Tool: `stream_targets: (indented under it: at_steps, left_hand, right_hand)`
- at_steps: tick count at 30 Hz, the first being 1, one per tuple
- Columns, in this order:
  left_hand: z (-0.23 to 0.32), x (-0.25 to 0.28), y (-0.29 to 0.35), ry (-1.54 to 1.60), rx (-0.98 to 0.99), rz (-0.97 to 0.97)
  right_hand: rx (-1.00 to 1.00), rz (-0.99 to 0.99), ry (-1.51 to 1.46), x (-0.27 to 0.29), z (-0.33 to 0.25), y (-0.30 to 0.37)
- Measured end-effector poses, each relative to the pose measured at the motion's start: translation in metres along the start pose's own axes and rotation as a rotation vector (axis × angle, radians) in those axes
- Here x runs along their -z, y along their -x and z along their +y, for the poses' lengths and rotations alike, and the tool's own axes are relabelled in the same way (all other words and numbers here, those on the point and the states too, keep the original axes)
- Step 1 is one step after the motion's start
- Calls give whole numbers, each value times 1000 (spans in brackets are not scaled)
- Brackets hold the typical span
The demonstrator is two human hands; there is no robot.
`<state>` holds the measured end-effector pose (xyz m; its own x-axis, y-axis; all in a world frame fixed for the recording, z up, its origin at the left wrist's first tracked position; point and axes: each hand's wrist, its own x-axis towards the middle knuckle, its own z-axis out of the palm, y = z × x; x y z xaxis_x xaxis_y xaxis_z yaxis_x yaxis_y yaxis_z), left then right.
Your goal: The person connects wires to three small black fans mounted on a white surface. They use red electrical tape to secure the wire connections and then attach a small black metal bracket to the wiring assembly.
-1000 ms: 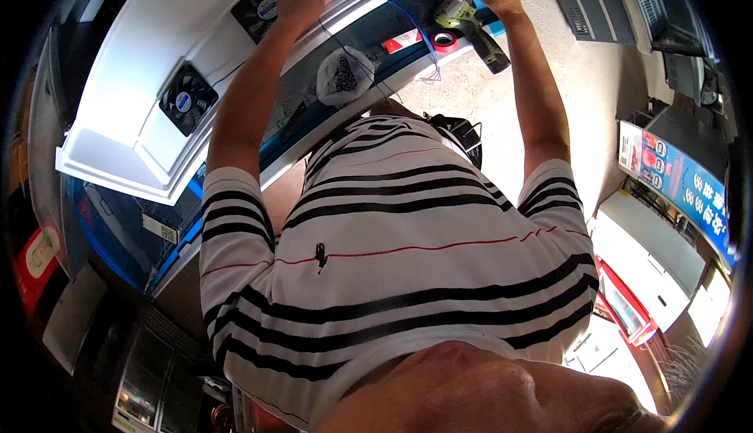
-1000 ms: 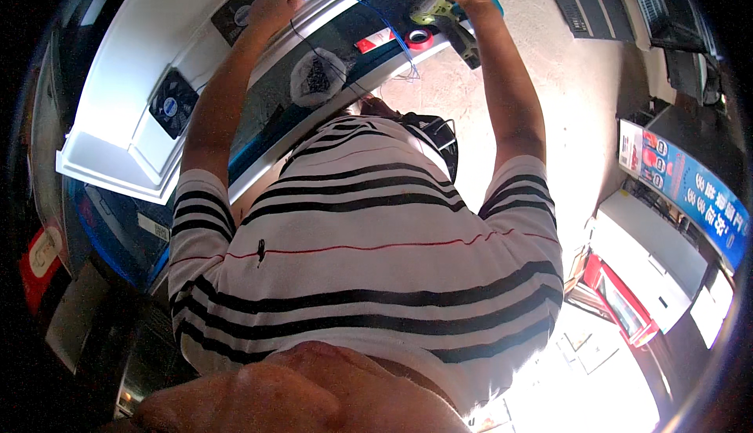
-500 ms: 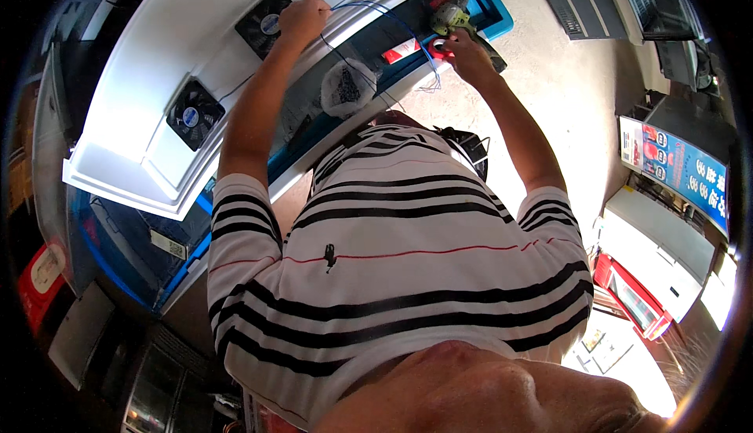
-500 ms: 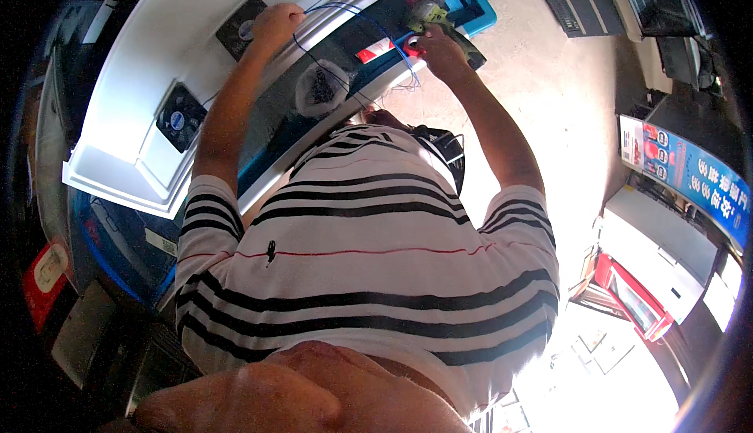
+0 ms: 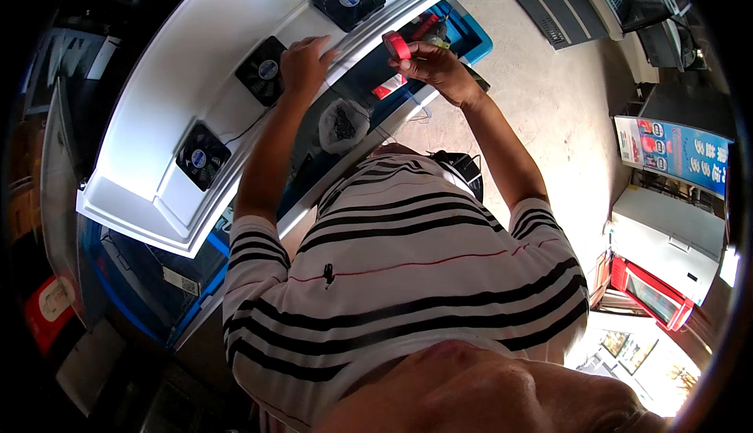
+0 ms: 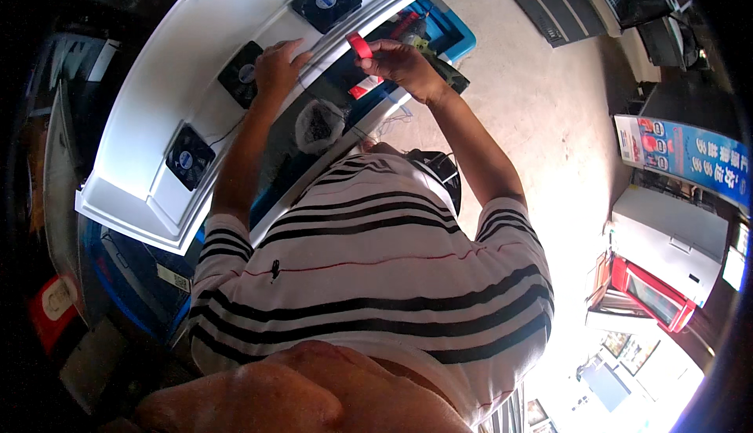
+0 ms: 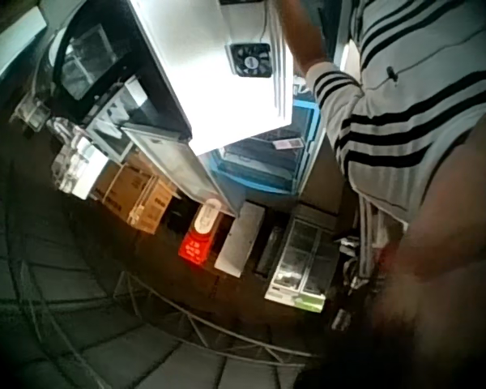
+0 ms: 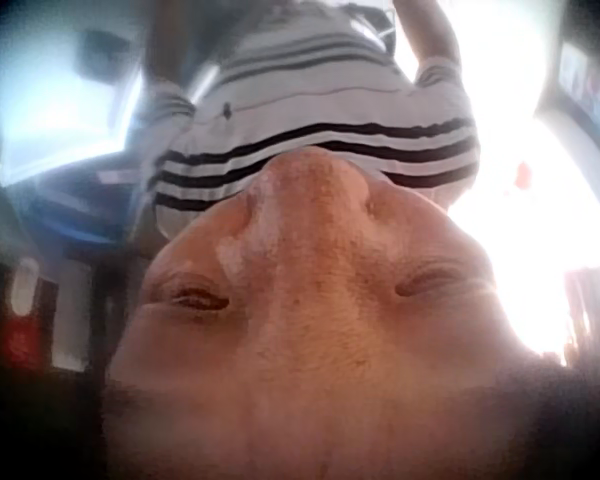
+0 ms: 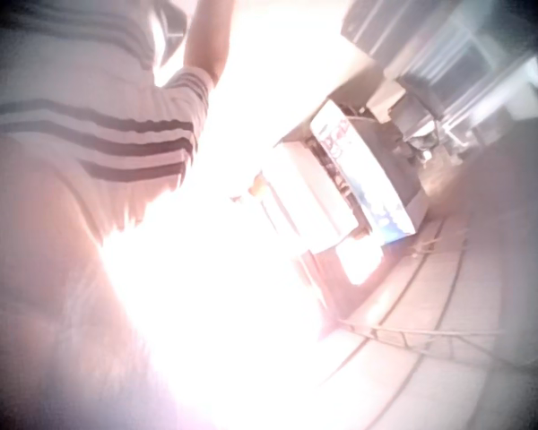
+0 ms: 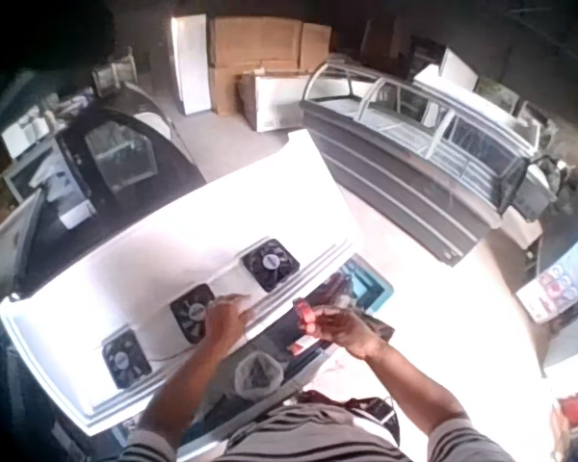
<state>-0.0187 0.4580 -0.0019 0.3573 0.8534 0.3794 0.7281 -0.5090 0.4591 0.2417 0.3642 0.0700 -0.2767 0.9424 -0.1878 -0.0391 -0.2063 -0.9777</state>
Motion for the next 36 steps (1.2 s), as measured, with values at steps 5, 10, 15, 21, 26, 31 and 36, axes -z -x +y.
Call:
stream_targets:
  at_steps: [5, 10, 15, 21, 26, 31, 36]
  left_hand:
    - [98, 65, -7, 752, 193, -34]
    - [102, 66, 1, 489, -30, 122]
    - [98, 63, 6, 501, -40, 171]
    - [96, 63, 5, 313, -159, 236]
    - [102, 63, 12, 555, 110, 31]
    - [78, 47, 24, 914, 433, -210]
    - [70, 49, 51, 928, 579, -468]
  right_hand:
    - [234, 28, -120, -14, 4, -4]
    - [289, 29, 128, -27, -13, -3]
    - [359, 113, 303, -32, -16, 1]
    - [353, 175, 527, -38, -22, 3]
    - [238, 139, 542, -44, -19, -1]
    - [96, -3, 310, -40, -12, 0]
    - [-186, -170, 26, -43, -1, 6]
